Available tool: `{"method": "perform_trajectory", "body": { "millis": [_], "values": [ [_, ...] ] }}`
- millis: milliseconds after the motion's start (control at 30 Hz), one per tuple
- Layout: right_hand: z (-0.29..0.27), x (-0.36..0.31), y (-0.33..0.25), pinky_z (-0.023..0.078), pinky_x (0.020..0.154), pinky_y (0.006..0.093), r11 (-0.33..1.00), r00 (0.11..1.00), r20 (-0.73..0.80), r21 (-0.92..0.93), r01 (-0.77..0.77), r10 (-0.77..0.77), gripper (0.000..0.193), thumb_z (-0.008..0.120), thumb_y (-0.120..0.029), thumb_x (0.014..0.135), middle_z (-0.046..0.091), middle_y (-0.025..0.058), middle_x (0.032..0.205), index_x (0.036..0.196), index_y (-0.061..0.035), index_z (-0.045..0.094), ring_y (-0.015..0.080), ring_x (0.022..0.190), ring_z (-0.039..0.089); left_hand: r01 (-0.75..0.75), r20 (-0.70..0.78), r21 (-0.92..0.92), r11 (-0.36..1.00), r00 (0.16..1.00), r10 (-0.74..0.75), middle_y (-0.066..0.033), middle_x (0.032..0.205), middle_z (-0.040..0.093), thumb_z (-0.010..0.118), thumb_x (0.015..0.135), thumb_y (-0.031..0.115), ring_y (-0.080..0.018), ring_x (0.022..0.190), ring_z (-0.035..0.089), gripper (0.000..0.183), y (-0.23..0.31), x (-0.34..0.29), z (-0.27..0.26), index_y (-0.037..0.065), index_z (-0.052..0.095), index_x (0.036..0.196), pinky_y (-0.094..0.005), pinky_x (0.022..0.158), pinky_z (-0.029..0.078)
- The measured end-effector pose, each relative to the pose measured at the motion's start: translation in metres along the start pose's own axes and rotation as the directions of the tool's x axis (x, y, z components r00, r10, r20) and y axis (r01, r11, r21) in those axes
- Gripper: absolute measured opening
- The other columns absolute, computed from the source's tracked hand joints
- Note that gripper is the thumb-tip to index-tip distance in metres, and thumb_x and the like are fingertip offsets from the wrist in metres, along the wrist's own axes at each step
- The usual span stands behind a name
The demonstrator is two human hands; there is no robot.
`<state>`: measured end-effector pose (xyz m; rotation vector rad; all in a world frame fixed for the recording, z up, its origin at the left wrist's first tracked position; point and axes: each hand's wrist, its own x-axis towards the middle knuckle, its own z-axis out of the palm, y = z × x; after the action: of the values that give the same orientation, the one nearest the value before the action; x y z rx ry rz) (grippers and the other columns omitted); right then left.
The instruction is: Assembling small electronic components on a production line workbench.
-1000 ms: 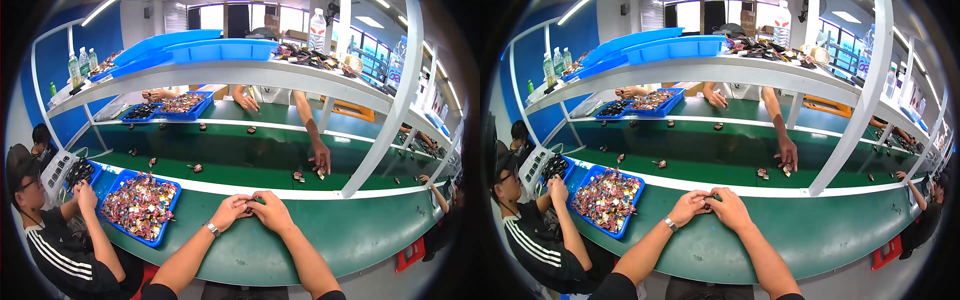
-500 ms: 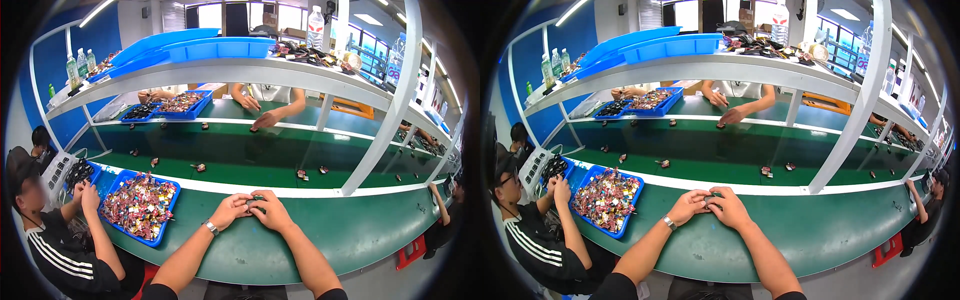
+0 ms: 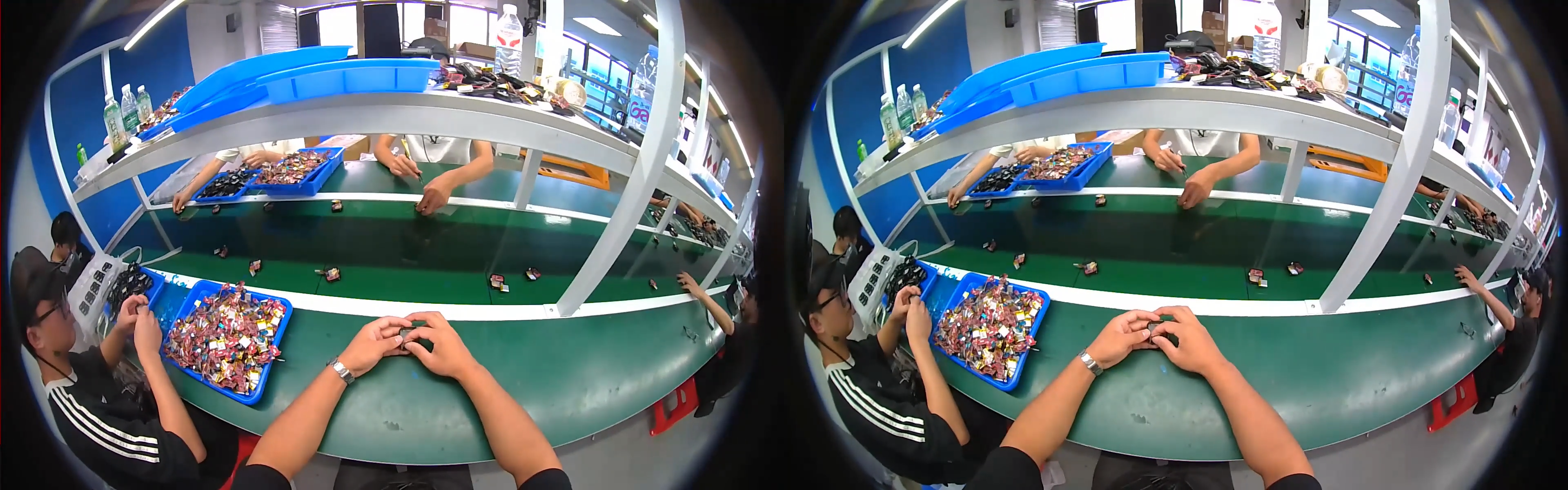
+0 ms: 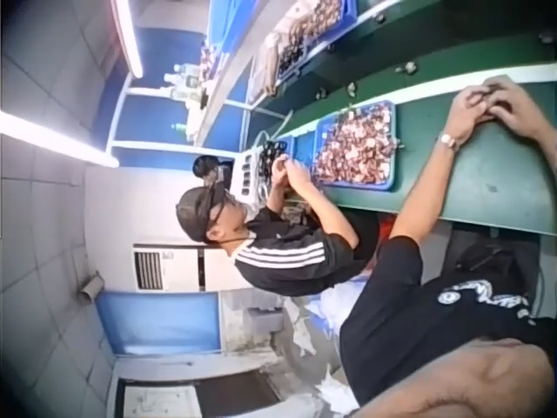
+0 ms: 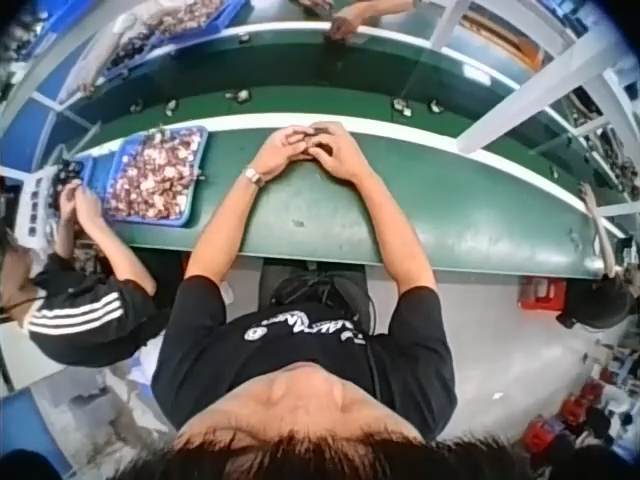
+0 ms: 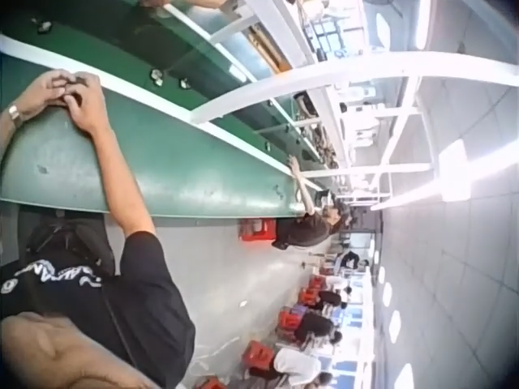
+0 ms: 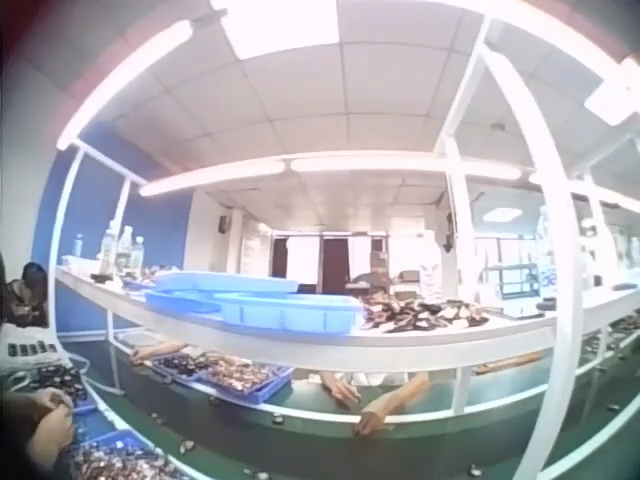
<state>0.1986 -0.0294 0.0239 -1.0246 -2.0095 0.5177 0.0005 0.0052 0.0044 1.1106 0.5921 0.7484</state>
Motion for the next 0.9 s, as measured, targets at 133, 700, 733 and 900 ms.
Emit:
{"method": "perform_trajectory", "body": {
  "millis": [133, 700, 733, 900],
  "values": [
    [0.001, -0.001, -0.003, 0.047, 0.093, 0.0382, 0.998, 0.997, -0.071, -0.042, -0.041, 0.038, 0.01, 0.07, -0.011, 0.08, 0.059, 0.0086, 0.118, 0.089, -0.0071, 0.068, 0.0277, 0.113, 0.053, -0.005, 0.015, -0.057, 0.998, 1.0, 0.005, -0.0088, 0.118, 0.061, 0.051, 0.096, 0.003, -0.0176, 0.11, 0.06, 0.032, 0.0, 0.003, 0.001, 0.003, 0.049, 0.128, -0.035, 0.094, 0.052],
    [0.009, 0.0, -0.006, 0.051, 0.086, 0.0351, 1.0, 0.986, -0.168, -0.015, 0.001, -0.004, 0.01, 0.071, -0.01, 0.08, 0.06, 0.0048, 0.113, 0.09, -0.0073, 0.069, 0.0248, 0.107, 0.055, -0.033, 0.029, -0.103, 0.994, 0.999, 0.036, -0.009, 0.123, 0.057, 0.056, 0.095, 0.006, -0.019, 0.112, 0.059, 0.03, 0.002, 0.0, -0.003, 0.005, 0.05, 0.124, -0.0363, 0.096, 0.051],
    [0.009, 0.0, -0.006, 0.051, 0.087, 0.0349, 1.0, 0.986, -0.167, -0.024, -0.005, 0.001, 0.012, 0.072, -0.008, 0.079, 0.06, 0.0055, 0.114, 0.09, -0.007, 0.069, 0.0249, 0.107, 0.055, -0.032, 0.03, -0.103, 0.994, 0.999, 0.035, -0.009, 0.123, 0.057, 0.056, 0.095, 0.006, -0.019, 0.112, 0.059, 0.03, 0.002, 0.0, -0.003, 0.005, 0.05, 0.124, -0.0363, 0.096, 0.051],
    [0.007, -0.005, 0.006, 0.049, 0.09, 0.0374, 1.0, 0.979, -0.202, -0.025, 0.015, -0.02, 0.013, 0.073, -0.01, 0.078, 0.062, 0.008, 0.113, 0.089, -0.0062, 0.07, 0.027, 0.109, 0.055, -0.062, -0.003, -0.099, 0.993, 0.998, 0.062, -0.0089, 0.116, 0.059, 0.057, 0.094, 0.005, -0.0208, 0.11, 0.06, 0.023, -0.006, 0.008, 0.001, 0.007, 0.052, 0.116, -0.0386, 0.094, 0.053]
  ]
}}
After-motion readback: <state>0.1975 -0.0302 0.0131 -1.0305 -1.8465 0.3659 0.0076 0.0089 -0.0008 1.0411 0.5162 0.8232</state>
